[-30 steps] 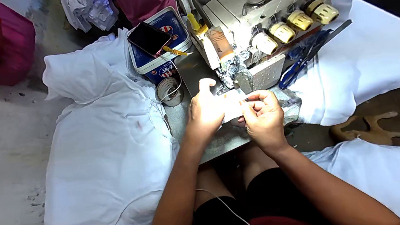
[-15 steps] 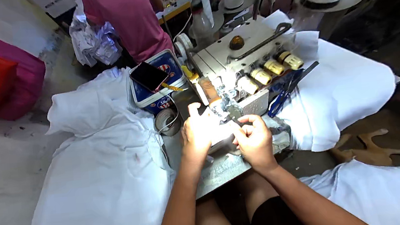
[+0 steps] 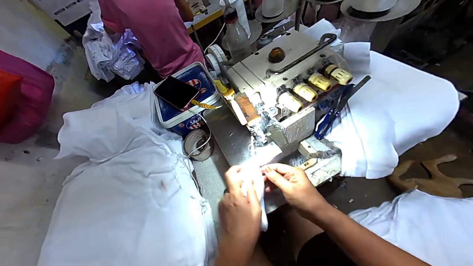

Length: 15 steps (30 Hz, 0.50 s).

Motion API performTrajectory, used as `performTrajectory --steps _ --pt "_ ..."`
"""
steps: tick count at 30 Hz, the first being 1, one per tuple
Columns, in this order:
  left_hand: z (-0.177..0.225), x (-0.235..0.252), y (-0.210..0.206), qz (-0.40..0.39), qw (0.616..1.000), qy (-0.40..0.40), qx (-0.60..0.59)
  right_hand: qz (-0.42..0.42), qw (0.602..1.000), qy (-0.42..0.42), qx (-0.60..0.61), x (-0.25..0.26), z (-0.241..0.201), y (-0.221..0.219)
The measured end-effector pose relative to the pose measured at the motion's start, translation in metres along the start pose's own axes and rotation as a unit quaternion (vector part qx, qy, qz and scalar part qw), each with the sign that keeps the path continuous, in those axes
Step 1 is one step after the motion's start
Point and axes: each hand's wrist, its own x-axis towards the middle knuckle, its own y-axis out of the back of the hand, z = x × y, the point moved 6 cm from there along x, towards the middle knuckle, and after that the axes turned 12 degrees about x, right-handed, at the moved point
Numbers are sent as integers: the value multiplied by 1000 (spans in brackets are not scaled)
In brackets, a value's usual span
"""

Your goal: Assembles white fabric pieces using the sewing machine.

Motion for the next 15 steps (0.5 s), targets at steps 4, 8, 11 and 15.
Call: performTrajectory --steps 4,8,11,15 --pt "11 -25 -21 -65 995 -14 -78 -5 999 -26 48 -1 6 3" --pt "12 -35 -36 -120 982 -71 -131 30 998 9 52 1 8 24" --pt "1 -34 -32 -121 979 -107 -124 65 996 33 61 14 1 49" --pt "-53 -12 16 -21 998 -50 23 117 990 74 2 28 -19 68"
